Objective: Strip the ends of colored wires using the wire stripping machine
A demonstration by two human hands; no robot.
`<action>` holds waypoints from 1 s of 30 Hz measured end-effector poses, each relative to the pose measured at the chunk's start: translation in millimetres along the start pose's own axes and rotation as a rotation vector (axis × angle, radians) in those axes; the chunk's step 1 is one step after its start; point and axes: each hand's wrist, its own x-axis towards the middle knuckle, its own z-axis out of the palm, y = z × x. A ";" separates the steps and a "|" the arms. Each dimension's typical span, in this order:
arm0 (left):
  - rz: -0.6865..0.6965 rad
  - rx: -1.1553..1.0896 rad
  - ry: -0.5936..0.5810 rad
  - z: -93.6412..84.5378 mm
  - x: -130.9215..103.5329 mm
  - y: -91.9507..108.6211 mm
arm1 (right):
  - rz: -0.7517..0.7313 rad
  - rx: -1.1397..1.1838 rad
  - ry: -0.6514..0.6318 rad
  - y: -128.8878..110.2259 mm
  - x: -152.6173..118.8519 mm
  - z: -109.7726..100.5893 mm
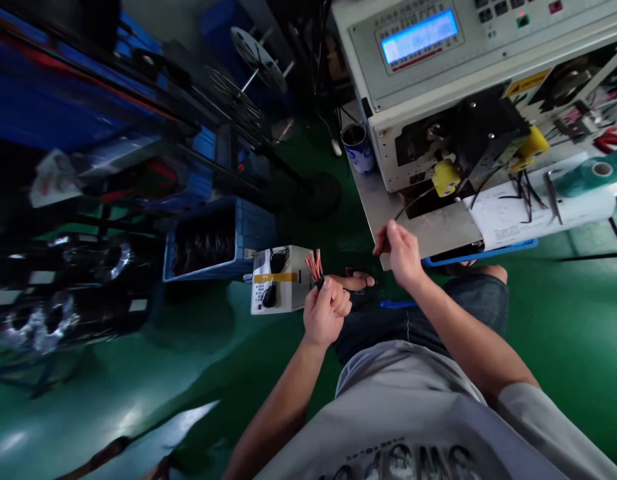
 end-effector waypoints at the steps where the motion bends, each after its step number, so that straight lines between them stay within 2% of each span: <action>1: 0.008 0.011 0.003 -0.6 -0.1 -0.2 | 0.003 -0.105 -0.105 0.7 -16.9 2.8; 3: 0.027 0.034 0.010 -1.8 0.0 -1.2 | -0.019 -0.335 -0.353 0.4 -49.2 6.5; 5: 0.040 0.060 0.024 -3.2 0.4 -2.5 | -0.109 -0.528 -0.550 -0.9 -74.1 8.3; 7: 0.065 0.102 0.058 -4.8 0.9 -4.0 | -0.226 -0.653 -0.657 -1.6 -89.2 8.8; 10: 0.122 0.205 0.117 -7.6 1.2 -6.7 | -0.352 -0.787 -0.722 -0.2 -97.2 8.9; 15: 0.153 0.294 0.128 -9.8 -0.6 -12.3 | -0.446 -0.956 -0.737 1.3 -96.7 7.6; 20: 0.131 0.245 0.090 -12.9 0.0 -15.2 | -0.388 -0.985 -0.788 1.6 -94.4 7.7; 24: 0.179 0.375 0.036 -15.0 -2.0 -10.5 | -0.332 -0.973 -0.767 -3.9 -96.4 9.4; 26: 0.203 0.405 0.041 -13.6 -0.7 -5.9 | -0.291 -0.912 -0.787 -7.1 -87.4 7.2; 27: 0.206 0.370 0.072 -12.0 1.8 -3.5 | -0.248 -0.860 -0.769 -8.1 -77.2 3.8; 28: 0.187 0.304 0.061 -9.6 5.1 -1.2 | -0.189 -0.799 -0.693 -8.8 -63.5 -1.5; 30: 0.140 0.218 0.027 -2.0 10.7 3.2 | -0.072 -0.673 -0.373 -10.3 -28.9 -15.9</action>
